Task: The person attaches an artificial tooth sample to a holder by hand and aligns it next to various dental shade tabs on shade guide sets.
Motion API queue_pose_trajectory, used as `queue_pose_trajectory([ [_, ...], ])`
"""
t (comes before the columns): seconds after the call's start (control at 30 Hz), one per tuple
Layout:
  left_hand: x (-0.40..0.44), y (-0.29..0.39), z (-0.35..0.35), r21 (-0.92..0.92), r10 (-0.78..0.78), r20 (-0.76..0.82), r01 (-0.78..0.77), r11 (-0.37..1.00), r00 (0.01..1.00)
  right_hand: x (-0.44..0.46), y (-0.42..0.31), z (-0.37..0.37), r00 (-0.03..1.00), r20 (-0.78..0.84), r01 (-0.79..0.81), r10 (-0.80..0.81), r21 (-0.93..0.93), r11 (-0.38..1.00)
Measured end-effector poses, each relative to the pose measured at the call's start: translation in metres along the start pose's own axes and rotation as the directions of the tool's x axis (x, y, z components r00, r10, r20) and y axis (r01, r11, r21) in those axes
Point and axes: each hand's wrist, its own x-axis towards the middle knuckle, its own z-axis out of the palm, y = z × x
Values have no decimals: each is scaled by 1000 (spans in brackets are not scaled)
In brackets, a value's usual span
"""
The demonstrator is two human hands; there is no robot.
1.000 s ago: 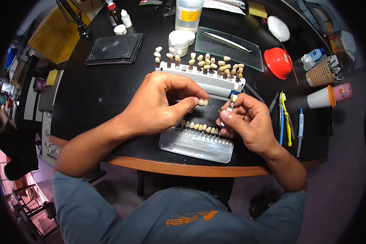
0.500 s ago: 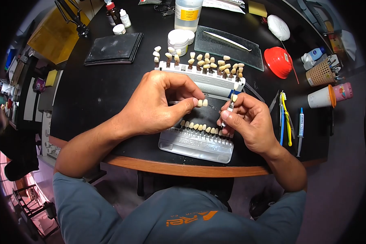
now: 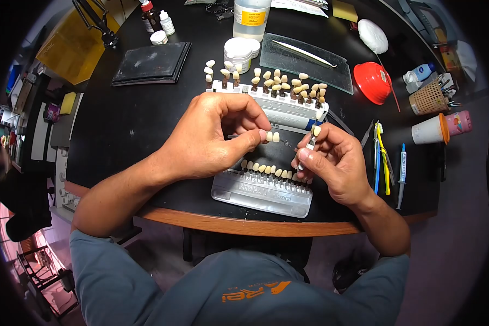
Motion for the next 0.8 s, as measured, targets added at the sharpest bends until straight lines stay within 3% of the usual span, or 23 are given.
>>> queue_pose_trajectory([
  [0.07, 0, -2, 1, -32, 24, 8, -24, 999, 1000, -2, 5, 0, 997, 5, 82, -82, 40, 996],
  [0.17, -1, 4, 4, -233, -109, 58, 120, 965, 992, -4, 2, 0, 996, 45, 78, -79, 30, 997],
  [0.47, -7, 10, 11, -194, -114, 85, 129, 972, 990, -5, 0, 4, 992, 116, 57, -55, -17, 998],
  [0.6, -7, 4, 13, -114, -21, 70, 29, 993, 997, -3, 4, 8, 996, 83, 48, -36, -140, 989],
  [0.8, -9, 6, 16, -92, -13, 105, 23, 996, 994, -4, 3, 10, 997, 72, 41, -31, -136, 990],
])
